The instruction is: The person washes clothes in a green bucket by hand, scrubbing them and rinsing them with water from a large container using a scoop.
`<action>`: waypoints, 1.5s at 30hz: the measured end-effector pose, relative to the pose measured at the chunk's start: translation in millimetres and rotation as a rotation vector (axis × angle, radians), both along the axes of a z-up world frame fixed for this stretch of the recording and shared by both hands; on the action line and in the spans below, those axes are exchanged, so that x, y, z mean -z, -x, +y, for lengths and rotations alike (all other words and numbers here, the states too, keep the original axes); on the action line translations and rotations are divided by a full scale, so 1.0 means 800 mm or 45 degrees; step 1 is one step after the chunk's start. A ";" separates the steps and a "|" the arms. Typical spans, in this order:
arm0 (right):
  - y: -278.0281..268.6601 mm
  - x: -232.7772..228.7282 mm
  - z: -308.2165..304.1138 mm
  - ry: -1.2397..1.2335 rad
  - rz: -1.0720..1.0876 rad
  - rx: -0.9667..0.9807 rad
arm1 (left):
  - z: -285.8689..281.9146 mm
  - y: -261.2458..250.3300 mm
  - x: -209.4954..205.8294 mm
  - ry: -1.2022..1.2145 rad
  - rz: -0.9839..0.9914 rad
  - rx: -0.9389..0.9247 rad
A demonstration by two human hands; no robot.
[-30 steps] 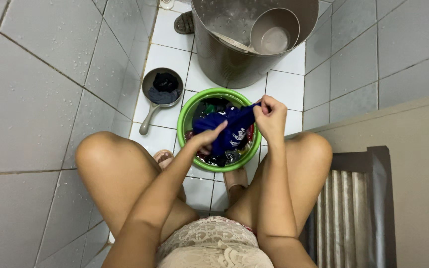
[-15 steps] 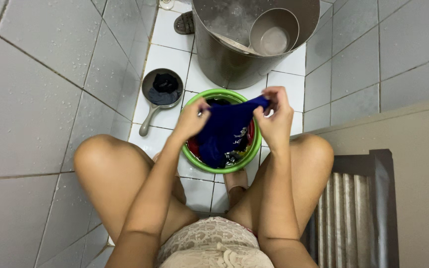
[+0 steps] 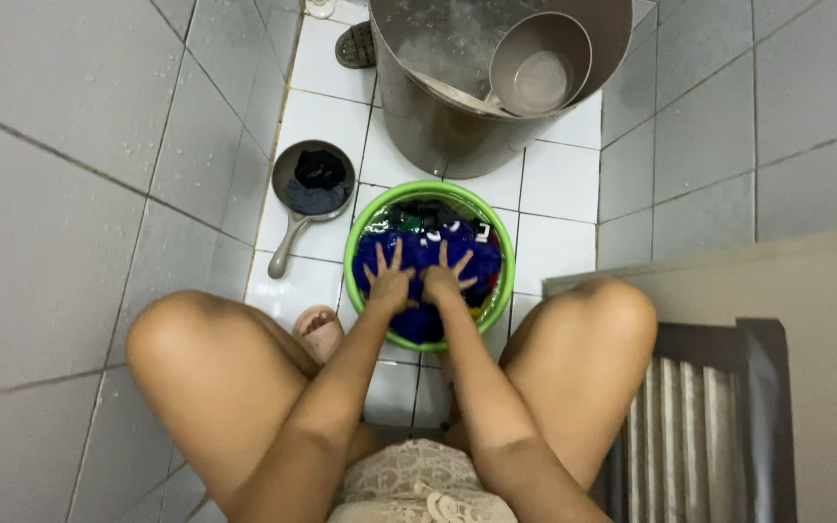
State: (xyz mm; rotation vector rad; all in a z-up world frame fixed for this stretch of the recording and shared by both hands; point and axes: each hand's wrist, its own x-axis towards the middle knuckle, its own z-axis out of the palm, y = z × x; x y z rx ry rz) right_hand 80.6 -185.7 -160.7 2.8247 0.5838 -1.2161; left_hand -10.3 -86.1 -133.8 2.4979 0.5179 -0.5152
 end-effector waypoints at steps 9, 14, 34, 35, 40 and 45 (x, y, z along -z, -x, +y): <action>-0.023 0.092 -0.009 0.091 0.219 -0.267 | -0.006 -0.004 0.120 0.003 -0.015 0.065; -0.012 0.037 0.003 0.052 0.270 -0.363 | -0.007 -0.009 0.159 -0.089 0.036 0.126; -0.059 0.022 0.008 -0.054 0.021 -0.344 | 0.049 -0.060 0.081 -0.184 0.296 0.209; -0.076 0.013 -0.002 -0.178 0.138 -0.247 | 0.056 -0.065 0.066 -0.174 0.311 0.217; -0.126 -0.183 -0.041 -0.732 0.126 -0.524 | 0.104 -0.073 -0.104 0.366 -0.192 0.228; -0.105 -0.450 -0.089 -1.142 0.103 -0.406 | 0.116 -0.048 -0.350 0.780 -0.727 0.429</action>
